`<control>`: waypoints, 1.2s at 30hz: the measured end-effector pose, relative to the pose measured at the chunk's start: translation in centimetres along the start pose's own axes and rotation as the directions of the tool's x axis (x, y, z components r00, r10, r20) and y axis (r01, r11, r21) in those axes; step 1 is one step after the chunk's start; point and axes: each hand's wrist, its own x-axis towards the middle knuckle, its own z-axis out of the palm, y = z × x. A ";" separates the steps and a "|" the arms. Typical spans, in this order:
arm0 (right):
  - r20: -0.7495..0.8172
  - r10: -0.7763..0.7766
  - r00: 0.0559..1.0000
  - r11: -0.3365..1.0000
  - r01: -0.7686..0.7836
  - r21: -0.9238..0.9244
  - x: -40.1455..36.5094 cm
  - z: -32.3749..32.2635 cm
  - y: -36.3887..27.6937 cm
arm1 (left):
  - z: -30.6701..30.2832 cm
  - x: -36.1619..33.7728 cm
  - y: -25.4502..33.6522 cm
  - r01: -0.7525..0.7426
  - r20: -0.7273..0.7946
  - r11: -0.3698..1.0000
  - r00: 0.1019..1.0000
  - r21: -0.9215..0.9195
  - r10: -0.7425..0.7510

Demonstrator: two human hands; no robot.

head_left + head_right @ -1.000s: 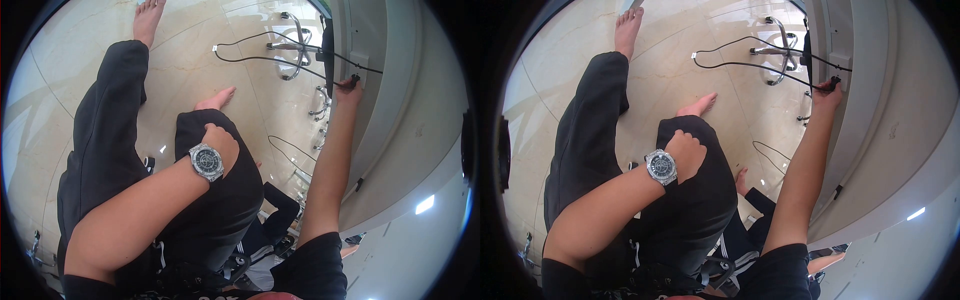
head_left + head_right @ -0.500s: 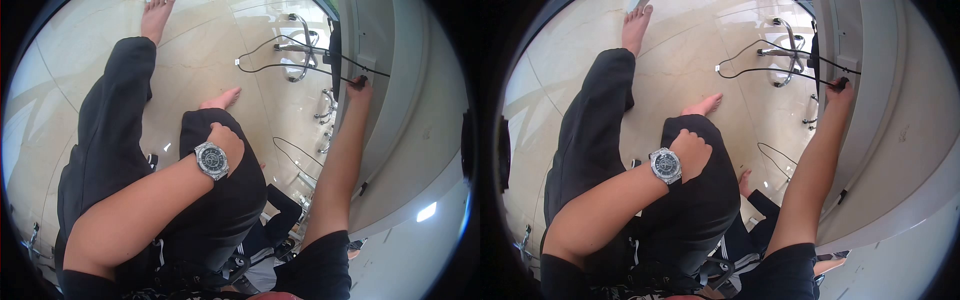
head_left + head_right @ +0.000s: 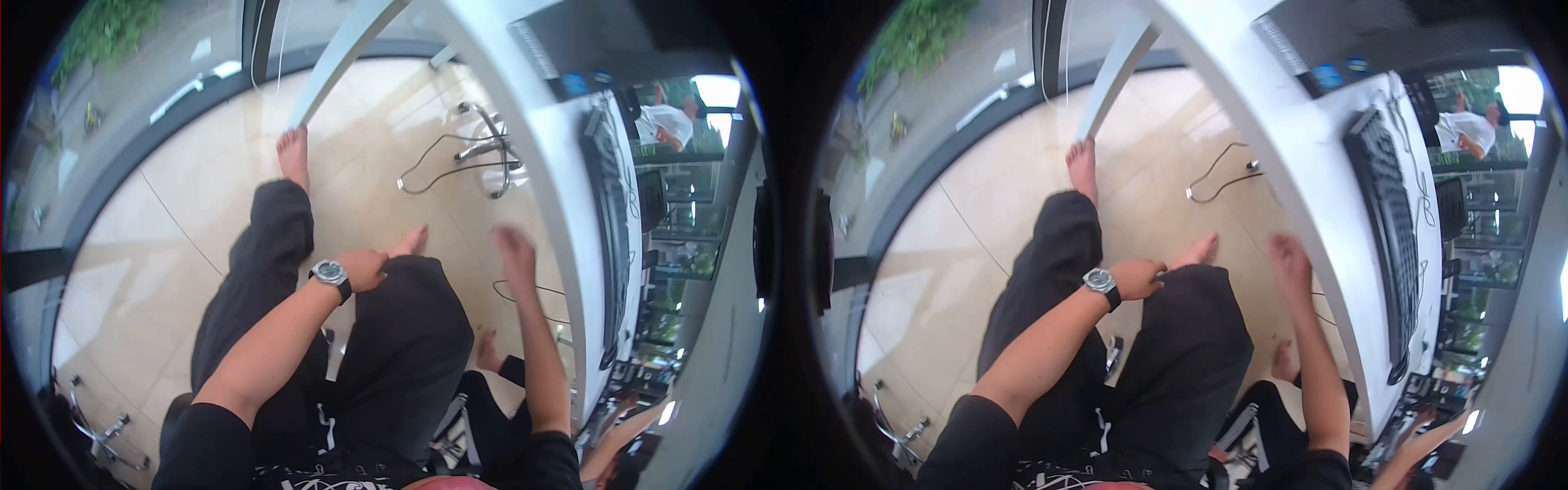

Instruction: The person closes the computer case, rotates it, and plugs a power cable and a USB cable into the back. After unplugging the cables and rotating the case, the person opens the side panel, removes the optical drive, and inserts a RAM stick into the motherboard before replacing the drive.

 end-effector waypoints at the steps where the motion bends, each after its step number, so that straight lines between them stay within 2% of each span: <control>1: 0.094 -0.026 0.995 0.980 0.007 0.197 -4.3 -0.4 -1.1 | -1.2 -1.0 0.5 0.015 -0.029 0.986 0.999 -0.165 -0.020; 3: 0.203 0.099 0.974 0.832 -0.193 0.520 -11.0 -2.8 -4.3 | -4.8 -2.5 1.8 -0.022 -0.061 0.873 0.998 -0.486 -0.009; 5: 0.276 0.111 0.955 0.411 -0.297 0.862 -15.4 -5.3 -4.7 | -9.4 -2.4 4.4 -0.274 -0.325 0.628 0.945 -0.728 0.036; 6: 0.249 0.090 0.964 0.389 -0.264 0.883 -16.5 -6.3 -4.7 | -13.0 -2.6 6.2 -0.368 -0.425 0.511 0.905 -0.777 0.007; 7: 0.186 0.058 0.981 0.229 -0.194 0.954 -17.6 -7.4 -4.6 | -16.8 -3.0 8.4 -0.463 -0.513 0.380 0.858 -0.801 -0.036; 8: 0.124 0.036 0.992 0.062 -0.126 0.990 -18.5 -8.4 -4.3 | -20.4 -3.5 10.7 -0.456 -0.480 0.197 0.872 -0.868 -0.093; 9: 0.105 0.026 0.994 0.043 -0.106 0.993 -18.8 -9.3 -3.8 | -23.4 -4.2 13.0 -0.418 -0.426 0.081 0.887 -0.905 -0.177; 10: 0.073 0.180 0.981 -0.015 -0.072 0.997 -18.4 -10.3 -3.2 | -25.2 -3.7 13.8 -0.419 -0.431 0.104 0.887 -0.902 -0.165; 11: 0.051 0.326 0.944 -0.068 -0.030 0.997 -18.2 -10.7 -3.0 | -26.6 -2.7 14.1 -0.386 -0.386 0.038 0.902 -0.922 -0.194; 12: 0.035 0.312 0.950 -0.083 -0.010 0.996 -18.4 -10.6 -3.0 | -27.4 -2.2 14.4 -0.358 -0.344 -0.029 0.913 -0.933 -0.218; 14: -0.121 0.409 0.905 0.304 -0.009 0.953 -17.9 -10.4 -3.7 | -27.9 -0.6 14.9 -0.326 -0.420 0.326 0.861 -0.888 -0.285; 15: -0.134 0.400 0.907 0.293 0.012 0.956 -17.4 -10.1 -4.0 | -28.4 -0.8 14.6 -0.294 -0.416 0.400 0.870 -0.868 -0.264; 17: -0.154 0.519 0.840 0.118 0.108 0.987 -17.2 -9.0 -4.4 | -28.4 -0.7 14.4 -0.308 -0.439 0.415 0.857 -0.856 -0.270; 18: -0.146 0.529 0.836 0.106 0.106 0.989 -17.2 -8.5 -3.6 | -28.0 -0.8 14.4 -0.319 -0.457 0.414 0.840 -0.852 -0.292; 19: -0.185 0.468 0.864 0.107 0.153 0.982 -17.0 -8.1 -2.5 | -27.7 -0.3 14.5 -0.341 -0.506 0.438 0.789 -0.832 -0.349; 20: -0.229 0.402 0.886 0.106 0.204 0.973 -16.9 -7.9 -2.0 | -27.6 -0.3 14.3 -0.332 -0.503 0.446 0.790 -0.832 -0.350; 22: -0.236 0.412 0.880 0.083 0.221 0.972 -16.9 -7.5 -1.4 | -27.6 0.2 14.0 -0.372 -0.540 0.450 0.771 -0.812 -0.337; 24: -0.234 0.427 0.873 0.066 0.228 0.971 -16.3 -7.2 -1.8 | -28.0 0.4 14.0 -0.365 -0.537 0.455 0.773 -0.812 -0.338; 26: -0.252 0.509 0.823 0.066 0.255 0.965 -15.6 -6.8 -2.4 | -28.0 0.7 13.6 -0.352 -0.530 0.465 0.778 -0.812 -0.337; 28: -0.222 0.521 0.824 0.047 0.232 0.972 -16.7 -7.5 -2.2 | -27.7 0.3 13.0 -0.341 -0.491 0.423 0.810 -0.839 -0.321; 30: -0.205 0.506 0.838 0.019 0.227 0.974 -17.2 -8.1 -3.0 | -27.8 -0.8 14.2 -0.336 -0.501 0.456 0.808 -0.824 -0.310; 32: -0.211 0.560 0.801 0.065 0.211 0.975 -17.3 -8.2 -3.9 | -27.9 -1.0 14.2 -0.292 -0.478 0.470 0.807 -0.833 -0.346; 36: -0.193 0.549 0.813 -0.007 0.235 0.972 -16.8 -7.4 -2.5 | -30.1 0.1 14.2 -0.306 -0.483 0.492 0.828 -0.815 -0.285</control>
